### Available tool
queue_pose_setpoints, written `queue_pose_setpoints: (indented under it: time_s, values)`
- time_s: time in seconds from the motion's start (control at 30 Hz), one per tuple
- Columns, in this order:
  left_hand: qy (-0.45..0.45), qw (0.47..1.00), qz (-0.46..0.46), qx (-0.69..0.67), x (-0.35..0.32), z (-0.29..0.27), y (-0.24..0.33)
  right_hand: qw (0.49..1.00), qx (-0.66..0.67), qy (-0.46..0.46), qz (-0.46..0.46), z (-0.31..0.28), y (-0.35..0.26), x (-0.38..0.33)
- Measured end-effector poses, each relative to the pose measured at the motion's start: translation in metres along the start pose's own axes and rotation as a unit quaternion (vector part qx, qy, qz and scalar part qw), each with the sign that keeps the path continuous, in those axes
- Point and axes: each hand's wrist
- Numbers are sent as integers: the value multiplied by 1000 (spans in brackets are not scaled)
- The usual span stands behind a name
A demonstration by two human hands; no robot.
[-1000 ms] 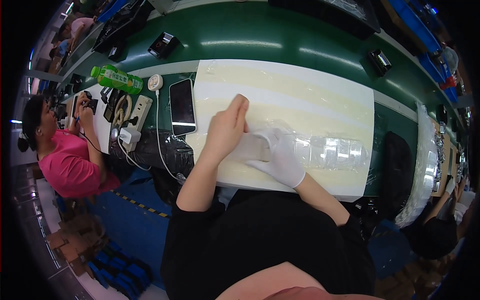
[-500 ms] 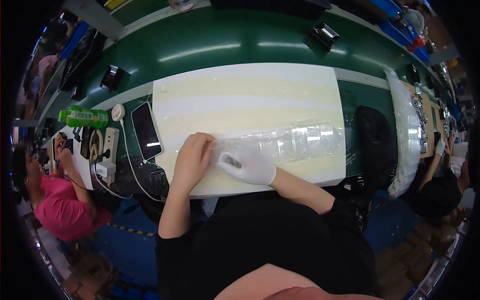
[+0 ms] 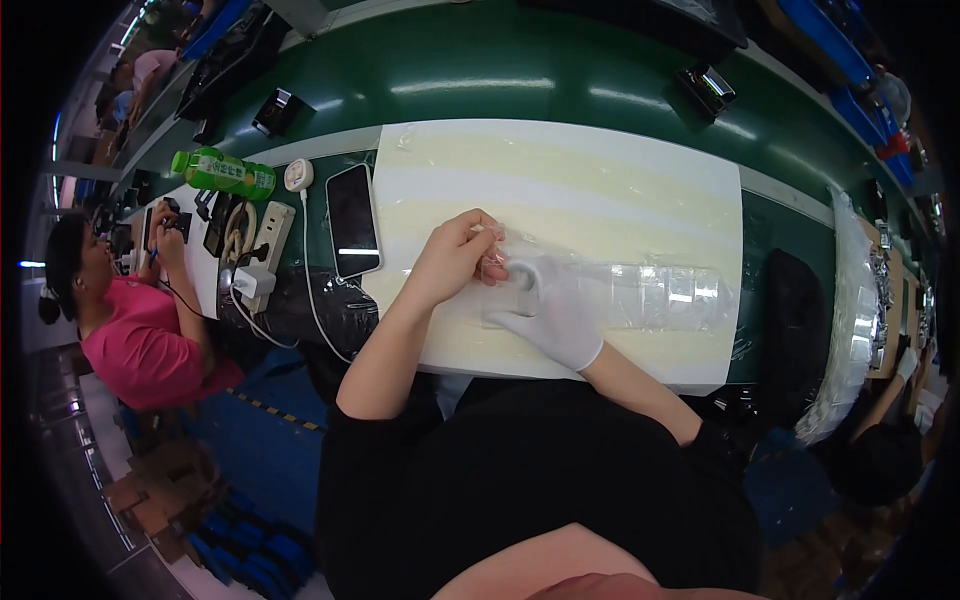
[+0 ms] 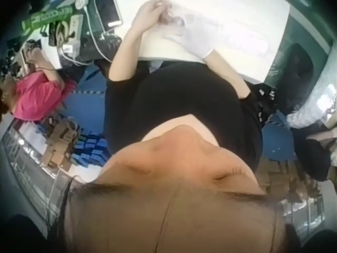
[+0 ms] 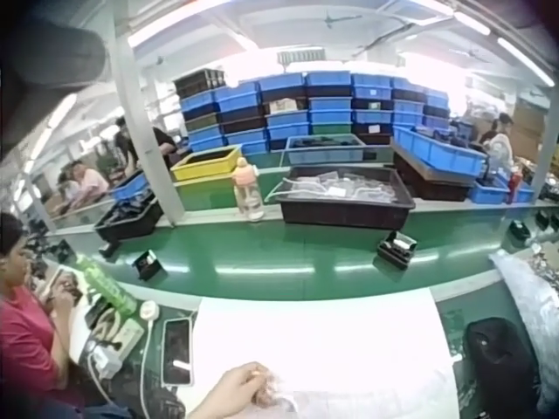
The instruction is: Packaging black electronic components into clear plastic protective sleeves.
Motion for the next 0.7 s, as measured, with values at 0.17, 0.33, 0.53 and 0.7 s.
queue_pose_setpoints:
  time_s: [0.17, 0.33, 0.53, 0.7]
  values:
    - [-67, 991, -51, -106, 3, -12, -5, 994, -18, 105, -24, -1, -4, 9]
    - [-76, 983, -67, -151, 6, -14, -18, 996, 27, 74, 32, -2, -2, -1]
    - [-77, 991, -55, -91, 1, -5, -14, 991, 36, 114, 52, -3, -11, -9]
    - [-36, 998, -48, -3, -4, -10, -18, 982, -13, 184, 46, -10, -19, -17]
Point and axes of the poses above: each hand's wrist, its own x-axis towards the middle knuckle, its own z-axis out of the palm, y = z × x, and after that the axes turned 13 degrees about -y, right-handed
